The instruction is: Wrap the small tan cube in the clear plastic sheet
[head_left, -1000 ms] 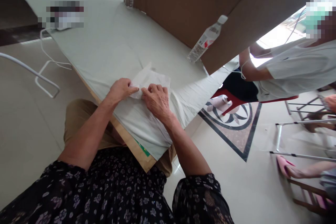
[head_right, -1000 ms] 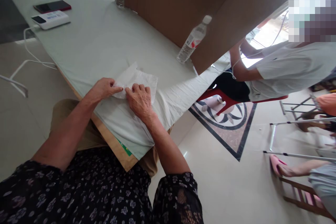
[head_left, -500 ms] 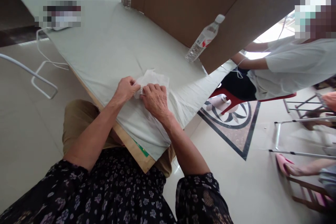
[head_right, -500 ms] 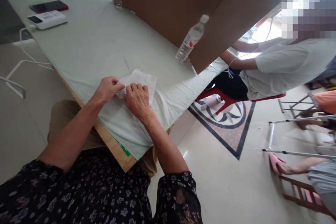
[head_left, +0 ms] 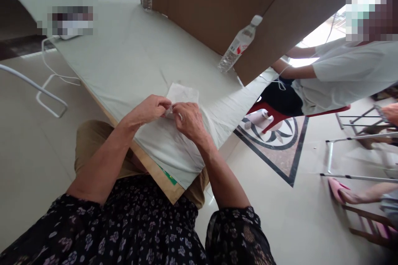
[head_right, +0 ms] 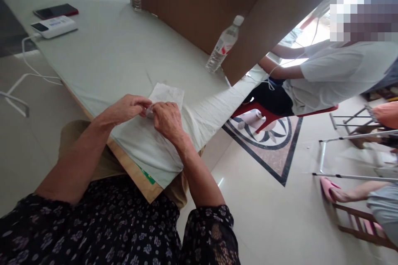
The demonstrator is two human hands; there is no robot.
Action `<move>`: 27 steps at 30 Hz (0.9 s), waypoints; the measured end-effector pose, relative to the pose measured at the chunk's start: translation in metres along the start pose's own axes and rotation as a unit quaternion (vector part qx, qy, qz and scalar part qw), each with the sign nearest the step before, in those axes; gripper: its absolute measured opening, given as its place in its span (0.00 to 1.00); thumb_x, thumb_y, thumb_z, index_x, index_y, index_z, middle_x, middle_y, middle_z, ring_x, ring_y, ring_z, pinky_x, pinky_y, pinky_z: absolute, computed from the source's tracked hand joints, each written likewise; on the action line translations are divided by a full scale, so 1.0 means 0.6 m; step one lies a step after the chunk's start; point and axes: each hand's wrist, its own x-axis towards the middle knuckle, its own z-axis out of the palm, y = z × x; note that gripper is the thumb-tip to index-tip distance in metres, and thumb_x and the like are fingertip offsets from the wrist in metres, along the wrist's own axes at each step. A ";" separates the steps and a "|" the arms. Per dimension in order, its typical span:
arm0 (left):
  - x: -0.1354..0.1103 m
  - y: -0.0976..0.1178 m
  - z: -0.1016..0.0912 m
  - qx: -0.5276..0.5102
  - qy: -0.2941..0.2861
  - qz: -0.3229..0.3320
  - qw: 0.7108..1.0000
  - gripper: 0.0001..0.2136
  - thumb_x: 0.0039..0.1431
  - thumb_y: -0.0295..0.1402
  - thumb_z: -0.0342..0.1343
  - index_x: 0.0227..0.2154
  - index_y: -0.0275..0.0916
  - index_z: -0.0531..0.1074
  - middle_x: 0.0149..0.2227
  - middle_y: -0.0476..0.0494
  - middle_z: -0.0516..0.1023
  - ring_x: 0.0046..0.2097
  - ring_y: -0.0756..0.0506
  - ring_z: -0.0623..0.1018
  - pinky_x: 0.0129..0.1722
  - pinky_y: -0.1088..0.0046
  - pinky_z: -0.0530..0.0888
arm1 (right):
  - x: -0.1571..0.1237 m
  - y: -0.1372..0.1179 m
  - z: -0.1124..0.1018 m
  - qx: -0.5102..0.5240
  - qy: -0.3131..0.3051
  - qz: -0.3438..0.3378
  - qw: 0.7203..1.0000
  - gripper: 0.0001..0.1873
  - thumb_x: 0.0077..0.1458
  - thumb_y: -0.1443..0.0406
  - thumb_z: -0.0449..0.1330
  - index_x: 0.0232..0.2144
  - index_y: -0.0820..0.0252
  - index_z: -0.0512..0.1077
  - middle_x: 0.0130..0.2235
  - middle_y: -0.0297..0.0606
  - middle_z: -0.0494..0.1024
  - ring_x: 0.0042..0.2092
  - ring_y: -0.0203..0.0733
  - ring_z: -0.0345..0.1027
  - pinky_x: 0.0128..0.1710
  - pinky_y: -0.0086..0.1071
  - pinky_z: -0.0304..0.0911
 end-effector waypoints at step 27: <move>-0.038 0.016 0.060 0.328 0.002 0.157 0.932 0.09 0.66 0.28 0.52 0.42 0.36 0.78 0.48 0.33 0.80 0.51 0.35 0.76 0.55 0.54 0.75 | -0.048 0.115 0.038 0.265 0.109 0.323 0.902 0.46 0.51 0.42 0.66 0.63 0.62 0.66 0.42 0.45 0.80 0.45 0.53 0.76 0.50 0.48 0.72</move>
